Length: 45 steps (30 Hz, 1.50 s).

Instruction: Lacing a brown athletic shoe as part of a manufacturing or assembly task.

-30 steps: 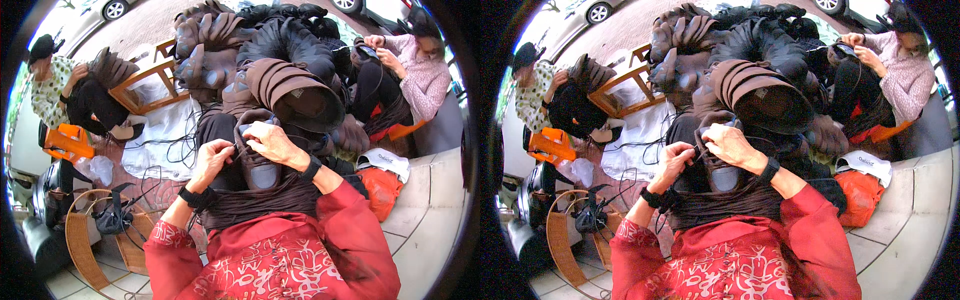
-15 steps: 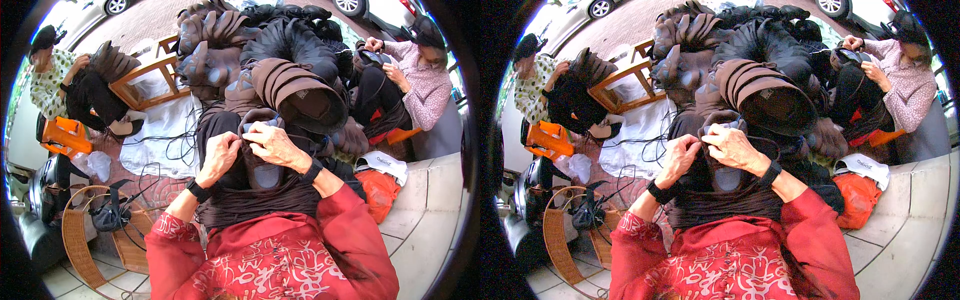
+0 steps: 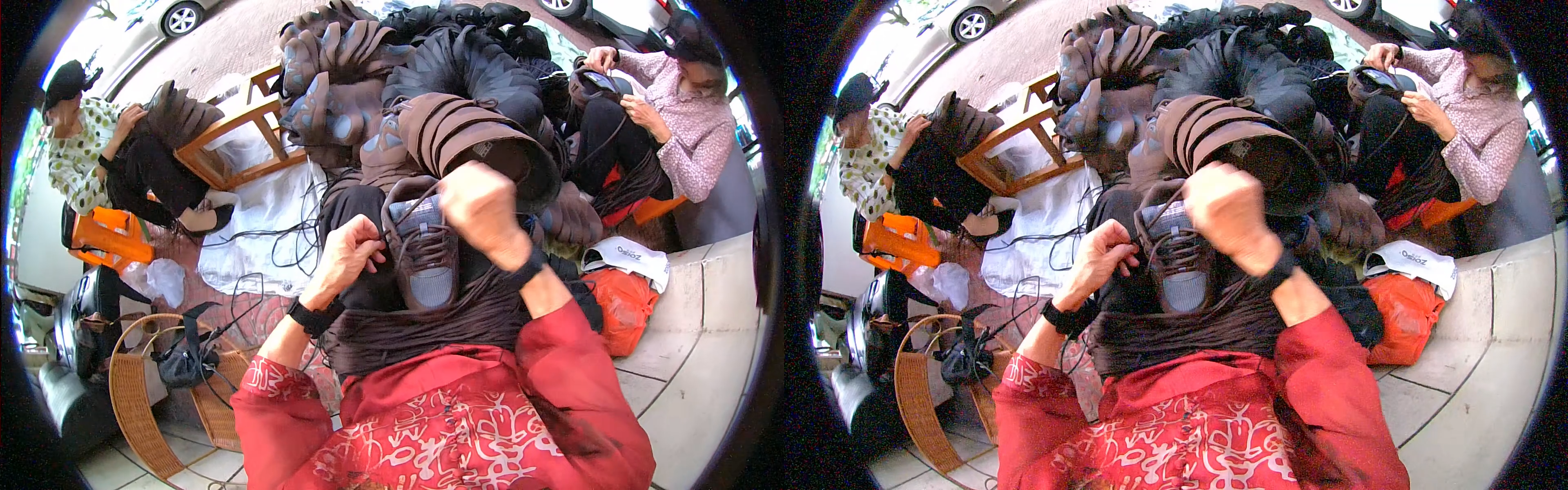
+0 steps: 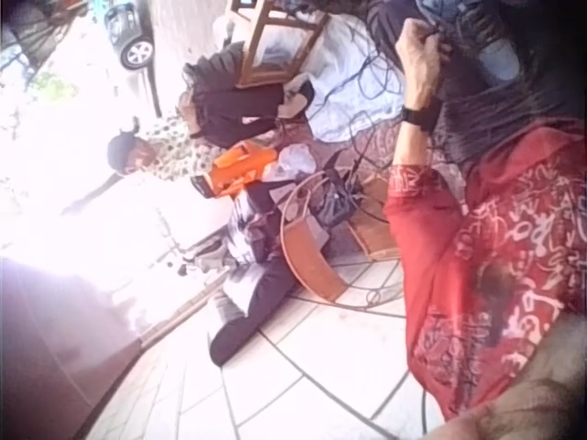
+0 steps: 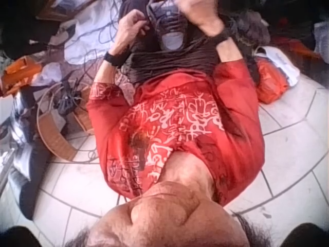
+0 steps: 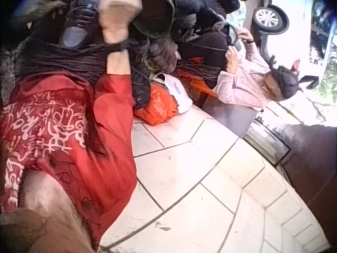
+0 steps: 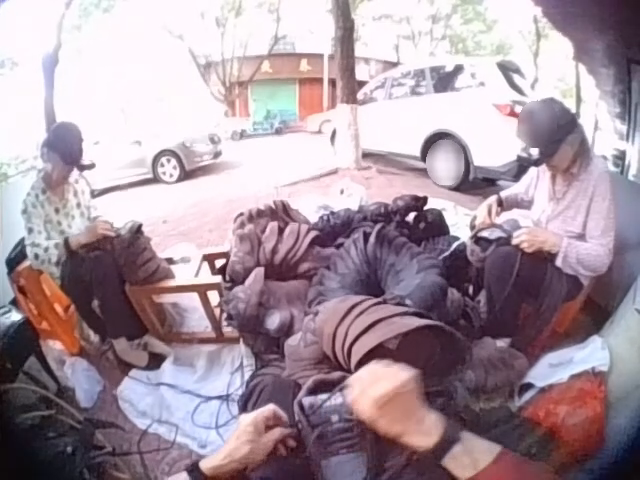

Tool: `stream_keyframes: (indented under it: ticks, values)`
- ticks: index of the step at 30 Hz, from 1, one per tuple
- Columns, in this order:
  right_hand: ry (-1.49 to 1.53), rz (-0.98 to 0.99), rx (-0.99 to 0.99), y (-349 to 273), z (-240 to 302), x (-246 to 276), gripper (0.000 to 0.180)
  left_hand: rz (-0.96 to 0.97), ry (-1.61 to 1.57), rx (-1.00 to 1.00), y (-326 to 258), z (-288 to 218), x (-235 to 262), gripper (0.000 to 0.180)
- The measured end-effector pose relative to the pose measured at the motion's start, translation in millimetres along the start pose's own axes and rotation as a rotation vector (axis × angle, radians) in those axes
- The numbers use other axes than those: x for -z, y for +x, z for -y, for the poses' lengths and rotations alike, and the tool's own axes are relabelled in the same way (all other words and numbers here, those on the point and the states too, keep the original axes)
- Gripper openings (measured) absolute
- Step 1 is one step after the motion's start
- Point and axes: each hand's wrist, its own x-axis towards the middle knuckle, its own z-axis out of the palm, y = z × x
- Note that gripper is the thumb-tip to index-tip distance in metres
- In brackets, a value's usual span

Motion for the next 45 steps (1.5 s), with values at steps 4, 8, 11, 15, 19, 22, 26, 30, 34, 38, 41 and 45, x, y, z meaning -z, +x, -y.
stream_keyframes:
  ticks: [4, 8, 11, 15, 19, 22, 26, 30, 34, 38, 41, 45]
  values:
    - [-0.163, 0.046, -0.324, -13.6, -32.8, 27.6, 0.009, 0.139, -0.173, 0.056, 4.6, -2.3, -1.2, 0.007]
    - [-0.032, 0.023, -0.146, -4.8, 5.6, 29.1, 0.029, 0.065, -0.389, 0.193, -2.5, -3.2, -1.6, 0.012]
    - [0.05, 0.154, 0.049, -6.1, 22.0, -1.5, 0.018, 0.049, -0.436, 0.209, -5.3, -7.7, -2.9, 0.013]
    - [0.063, 0.202, 0.137, -7.0, 25.5, -21.7, 0.014, 0.012, -0.281, 0.18, -7.9, -8.2, -5.8, 0.014]
    - [0.065, 0.227, 0.117, -2.3, 20.2, -15.5, 0.017, -0.053, -0.241, 0.191, -12.2, -14.7, -17.8, 0.015]
    - [0.091, 0.205, 0.133, 4.0, 21.6, -9.0, 0.017, -0.052, -0.318, 0.202, -11.9, -11.6, -18.4, 0.016]
    - [0.222, 0.179, 0.089, 3.4, 25.5, -14.0, 0.012, 0.016, -0.441, 0.3, -21.7, -1.9, -17.9, 0.016]
    - [0.431, 0.309, 0.013, 1.1, 27.4, -17.1, 0.016, -0.093, -0.654, 0.36, -26.3, -3.8, -21.4, 0.016]
    - [0.632, 0.329, -0.008, 2.3, 25.9, -19.5, 0.02, -0.042, -0.937, 0.257, -19.2, 2.0, -19.8, 0.022]
    - [0.753, 0.526, -0.178, 6.8, 23.8, -22.9, 0.024, -0.024, -1.145, 0.093, -11.5, 12.3, -24.3, 0.023]
    - [0.781, 0.574, -0.265, 7.4, 20.5, -27.0, 0.024, 0.029, -1.318, 0.024, -11.3, 13.8, -28.5, 0.015]
    - [1.048, 0.551, -0.431, 15.8, 14.0, -28.6, 0.018, -0.092, -1.287, 0.081, -17.3, 0.9, -28.2, 0.015]
